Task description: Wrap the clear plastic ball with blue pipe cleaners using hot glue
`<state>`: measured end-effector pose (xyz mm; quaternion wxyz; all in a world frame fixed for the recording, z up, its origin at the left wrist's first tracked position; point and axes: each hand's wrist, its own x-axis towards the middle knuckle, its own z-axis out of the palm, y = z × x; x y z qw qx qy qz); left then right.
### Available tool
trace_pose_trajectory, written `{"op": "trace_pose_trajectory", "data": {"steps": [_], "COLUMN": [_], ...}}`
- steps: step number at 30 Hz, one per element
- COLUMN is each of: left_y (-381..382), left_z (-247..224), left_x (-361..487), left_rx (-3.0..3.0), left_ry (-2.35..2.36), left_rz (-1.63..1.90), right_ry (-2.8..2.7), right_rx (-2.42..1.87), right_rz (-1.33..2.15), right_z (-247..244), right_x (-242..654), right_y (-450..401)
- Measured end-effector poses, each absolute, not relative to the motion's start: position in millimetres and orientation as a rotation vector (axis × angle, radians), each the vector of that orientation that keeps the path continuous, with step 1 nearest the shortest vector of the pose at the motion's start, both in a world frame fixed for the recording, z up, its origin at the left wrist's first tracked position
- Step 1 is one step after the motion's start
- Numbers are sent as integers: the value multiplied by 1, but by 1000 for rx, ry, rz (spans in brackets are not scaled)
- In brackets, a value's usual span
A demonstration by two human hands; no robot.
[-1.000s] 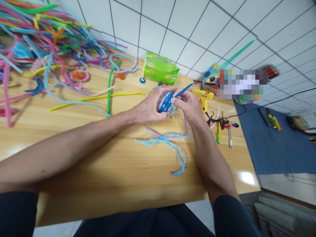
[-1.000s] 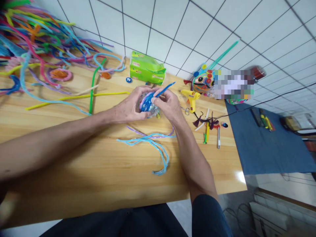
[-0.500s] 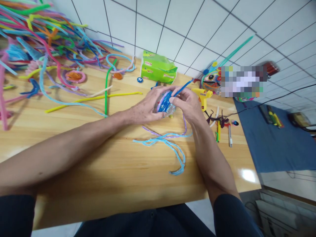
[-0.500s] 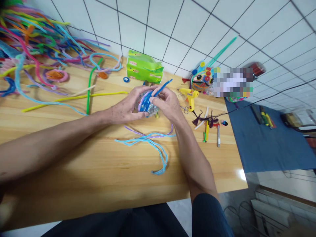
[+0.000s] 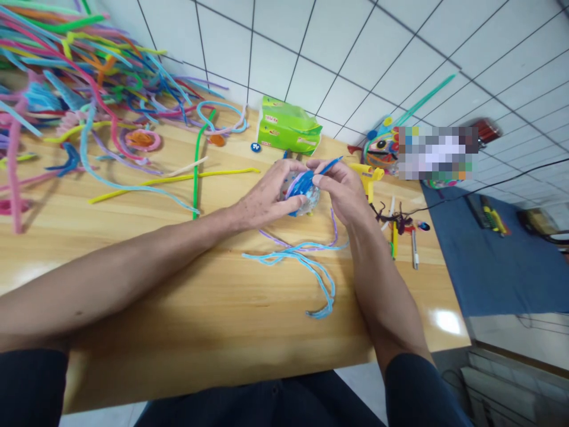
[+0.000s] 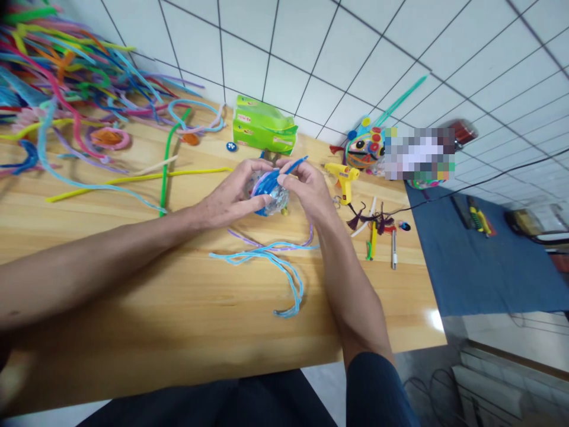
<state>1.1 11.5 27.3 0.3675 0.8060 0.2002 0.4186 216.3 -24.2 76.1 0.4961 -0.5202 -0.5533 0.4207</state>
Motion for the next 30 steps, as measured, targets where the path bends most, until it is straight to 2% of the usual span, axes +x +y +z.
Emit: {"op": "trace_pose_trajectory", "data": {"steps": [10,30], "left_y": [13,8], "left_z": [14,23], "left_x": [4,3], "left_rx": [2158,1940], "left_ry": [496,605], "left_rz": [1188,1075], "right_ry": [-1351,-1315], "right_rx": [-1263,-1266], "right_rz": [972,1010], "right_z": [74,73], "right_x": [213,213], "right_y": [-25,-26]}}
